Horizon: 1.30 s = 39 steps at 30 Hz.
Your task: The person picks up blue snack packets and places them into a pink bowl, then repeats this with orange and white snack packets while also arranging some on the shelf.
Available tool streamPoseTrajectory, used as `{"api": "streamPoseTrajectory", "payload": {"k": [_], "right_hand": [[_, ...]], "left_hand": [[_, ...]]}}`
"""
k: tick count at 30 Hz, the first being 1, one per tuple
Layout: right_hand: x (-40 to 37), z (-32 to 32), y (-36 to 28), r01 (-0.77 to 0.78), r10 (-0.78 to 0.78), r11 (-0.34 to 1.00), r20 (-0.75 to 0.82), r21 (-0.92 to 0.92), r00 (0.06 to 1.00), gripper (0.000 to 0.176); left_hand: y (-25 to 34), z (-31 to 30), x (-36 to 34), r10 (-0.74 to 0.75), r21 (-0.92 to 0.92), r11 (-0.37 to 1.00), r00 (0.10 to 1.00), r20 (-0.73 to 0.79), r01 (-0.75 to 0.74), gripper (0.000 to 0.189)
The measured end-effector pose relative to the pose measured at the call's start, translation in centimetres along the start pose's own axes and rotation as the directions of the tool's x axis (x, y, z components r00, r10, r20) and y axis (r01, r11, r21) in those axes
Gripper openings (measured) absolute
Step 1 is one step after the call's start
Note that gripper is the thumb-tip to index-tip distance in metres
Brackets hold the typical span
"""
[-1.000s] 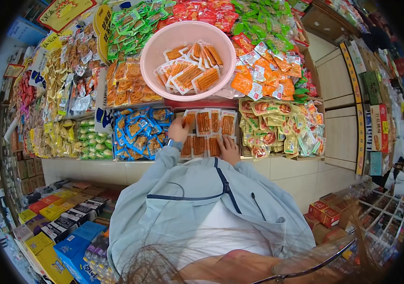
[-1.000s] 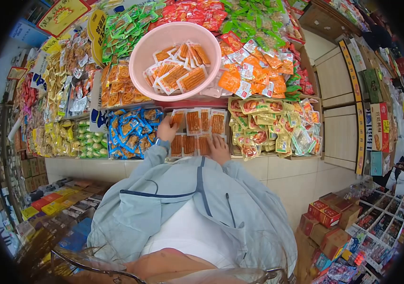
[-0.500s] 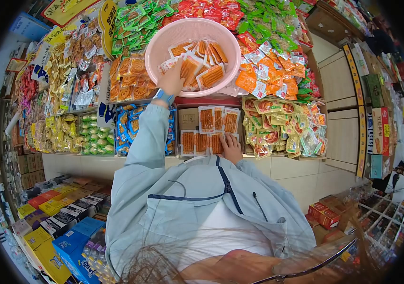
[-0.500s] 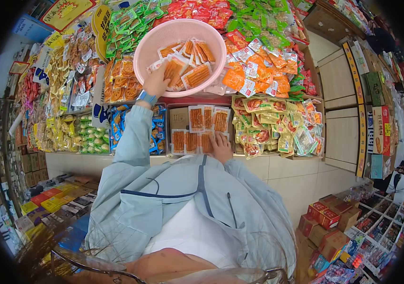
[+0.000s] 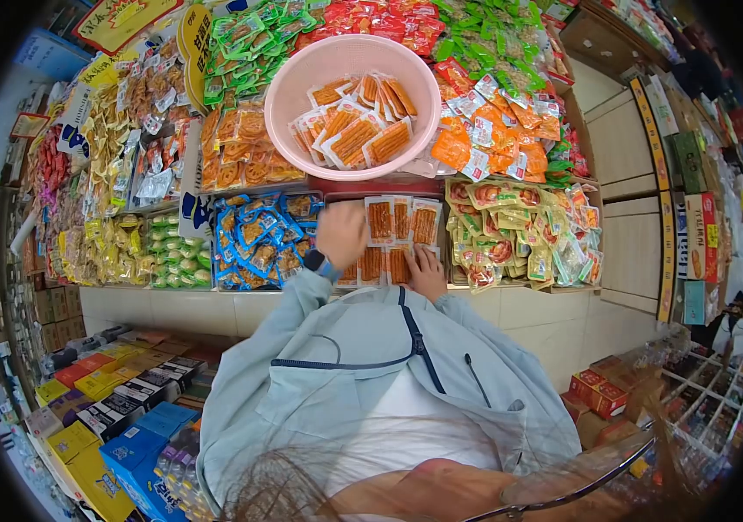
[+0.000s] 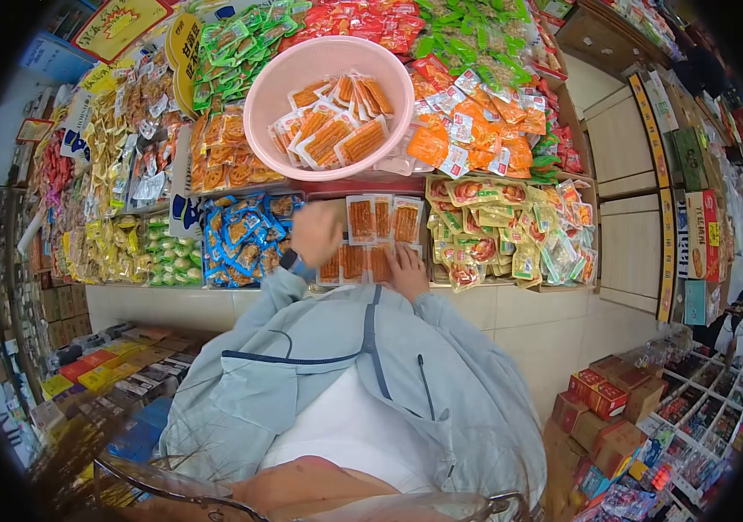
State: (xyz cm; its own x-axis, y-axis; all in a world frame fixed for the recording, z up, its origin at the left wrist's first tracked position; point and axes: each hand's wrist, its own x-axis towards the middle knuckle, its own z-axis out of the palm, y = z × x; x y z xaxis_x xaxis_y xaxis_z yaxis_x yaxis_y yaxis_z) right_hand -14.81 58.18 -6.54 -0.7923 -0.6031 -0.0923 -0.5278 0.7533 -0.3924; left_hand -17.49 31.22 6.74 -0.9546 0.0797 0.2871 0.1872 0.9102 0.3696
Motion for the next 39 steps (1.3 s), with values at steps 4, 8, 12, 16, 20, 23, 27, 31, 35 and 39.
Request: {"api": "streamPoseTrajectory", "payload": {"k": [4, 8, 12, 16, 20, 23, 27, 31, 35, 39], "right_hand": [[0.0, 0.4, 0.2, 0.007, -0.007, 1.0, 0.003, -0.016, 1.0, 0.097], [-0.2, 0.3, 0.0, 0.006, -0.005, 0.999, 0.022, -0.033, 1.0, 0.098], [-0.1, 0.2, 0.1, -0.005, 0.006, 1.0, 0.024, -0.026, 1.0, 0.098], [-0.2, 0.1, -0.1, -0.008, 0.008, 1.0, 0.0, 0.003, 1.0, 0.099], [0.0, -0.3, 0.0, -0.008, 0.009, 1.0, 0.039, -0.029, 0.999, 0.099], [-0.1, -0.1, -0.2, 0.007, -0.007, 1.0, 0.012, -0.013, 1.0, 0.099], [0.0, -0.2, -0.1, 0.003, -0.002, 1.0, 0.005, -0.023, 1.0, 0.098], [0.0, -0.1, -0.1, 0.013, -0.013, 0.999, -0.008, -0.033, 1.0, 0.097], [-0.1, -0.3, -0.3, 0.021, -0.022, 0.999, -0.023, -0.025, 1.0, 0.097], [0.0, -0.6, -0.4, 0.007, -0.007, 1.0, -0.002, -0.027, 1.0, 0.097]], "left_hand": [[-1.9, 7.7, -8.6, -0.11, 0.125, 0.989, 0.957, 0.269, 0.078, 0.054], [-2.0, 7.7, -9.1, -0.126, 0.235, 0.971, 0.909, 0.398, 0.032, 0.07], [-3.2, 10.5, -9.5, -0.1, 0.35, 0.936, 0.937, 0.335, -0.025, 0.076], [-2.3, 7.9, -7.9, -0.112, 0.314, 0.949, 0.901, 0.419, -0.028, 0.081], [-1.8, 6.5, -7.1, -0.048, 0.272, 0.959, 0.897, 0.44, -0.082, 0.075], [-1.4, 6.1, -7.2, 0.007, 0.296, 0.949, 0.942, 0.336, -0.113, 0.042], [-1.4, 3.7, -5.9, -0.153, 0.089, 0.988, 0.837, 0.526, 0.124, 0.022], [-0.2, -2.6, -1.9, -0.254, -0.182, 0.929, 0.914, 0.316, 0.321, 0.029], [-1.8, -4.7, 2.6, -0.457, -0.786, 0.528, 0.888, 0.057, 0.322, 0.024], [-2.1, -4.5, 8.7, -0.565, -0.962, 0.27, 0.817, -0.121, 0.044, 0.018]]}}
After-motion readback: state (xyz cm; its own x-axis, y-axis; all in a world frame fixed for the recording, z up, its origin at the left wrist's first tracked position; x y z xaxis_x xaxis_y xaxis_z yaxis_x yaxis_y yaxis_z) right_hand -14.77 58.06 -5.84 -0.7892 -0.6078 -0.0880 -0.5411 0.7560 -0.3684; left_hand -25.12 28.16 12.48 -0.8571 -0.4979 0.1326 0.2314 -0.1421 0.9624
